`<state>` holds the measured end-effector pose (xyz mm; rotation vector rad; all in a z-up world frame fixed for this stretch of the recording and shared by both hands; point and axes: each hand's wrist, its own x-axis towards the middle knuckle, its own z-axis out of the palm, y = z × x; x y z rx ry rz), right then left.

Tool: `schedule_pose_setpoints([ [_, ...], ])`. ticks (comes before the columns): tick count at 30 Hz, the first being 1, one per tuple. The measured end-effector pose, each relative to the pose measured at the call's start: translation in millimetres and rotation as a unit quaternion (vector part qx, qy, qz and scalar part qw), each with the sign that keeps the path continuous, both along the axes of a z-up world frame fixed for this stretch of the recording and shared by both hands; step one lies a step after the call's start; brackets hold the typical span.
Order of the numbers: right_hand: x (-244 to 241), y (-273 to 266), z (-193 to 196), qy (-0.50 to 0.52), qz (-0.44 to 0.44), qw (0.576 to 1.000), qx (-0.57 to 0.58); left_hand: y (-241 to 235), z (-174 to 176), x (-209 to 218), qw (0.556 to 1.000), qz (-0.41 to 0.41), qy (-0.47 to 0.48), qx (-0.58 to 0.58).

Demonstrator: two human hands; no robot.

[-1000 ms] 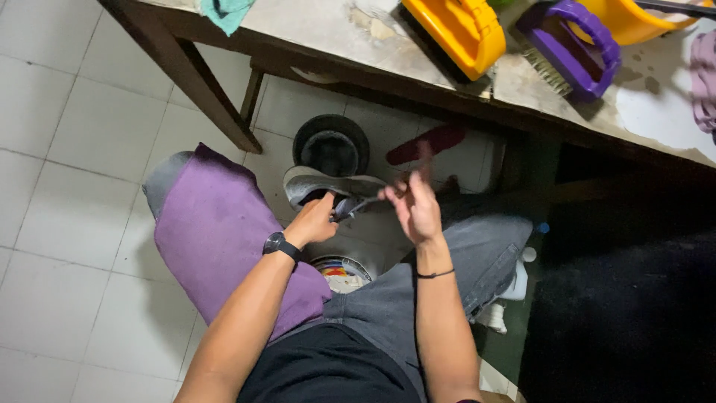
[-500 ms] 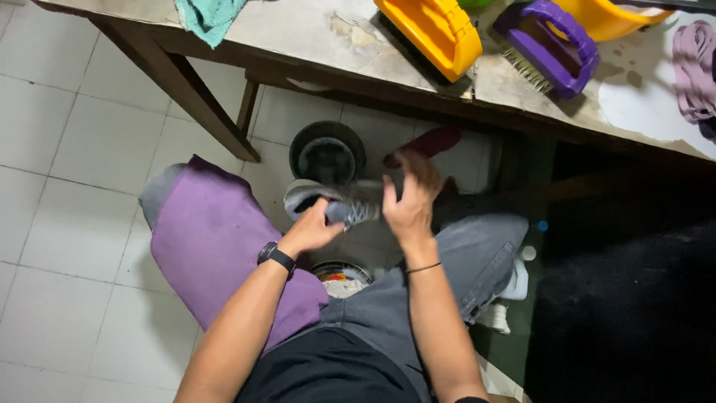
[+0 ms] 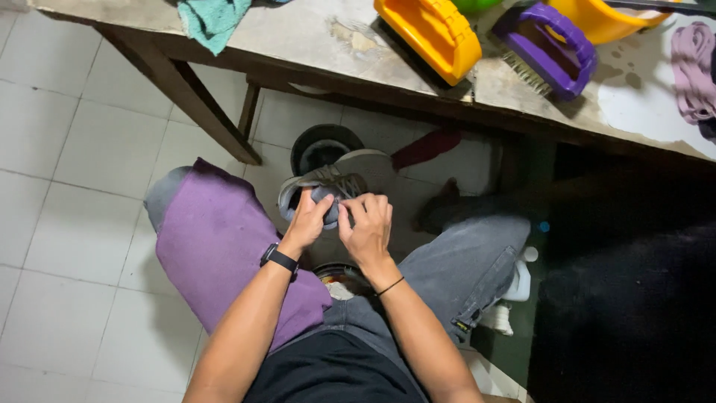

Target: The person removes the laces from a grey sneaker, then uses a brush to scrub the shoe's upper and sole. The person places the laces on the table and continues scrubbing the shoe.

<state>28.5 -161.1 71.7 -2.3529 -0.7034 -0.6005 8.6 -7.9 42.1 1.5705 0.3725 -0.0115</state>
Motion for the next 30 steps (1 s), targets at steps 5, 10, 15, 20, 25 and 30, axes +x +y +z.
schedule_pose_setpoints([
  [5, 8, -11, 17, 0.080, 0.106, 0.991, 0.029, 7, 0, -8, 0.997, 0.007, 0.081, 0.002],
  [10, 1, -17, 11, 0.121, 0.053, 0.991, 0.005, 3, -16, -4, 0.996, -0.013, 0.083, 0.000],
  [15, -5, -16, -8, 0.100, -0.021, 0.994, 0.029, -1, -66, -1, 0.994, -0.054, 0.081, 0.042],
  [20, -6, -7, 3, 0.095, 0.056, 0.989, 0.100, 1, -45, 0, 0.995, -0.036, 0.091, 0.003],
  [25, -21, -13, 28, 0.178, 0.180, 0.957, 0.144, 15, -65, 6, 0.994, 0.005, 0.107, -0.021],
  [30, -58, -7, 102, 0.059, 0.177, 0.975, 0.124, 23, -86, 14, 0.961, 0.186, -0.117, -0.169],
])
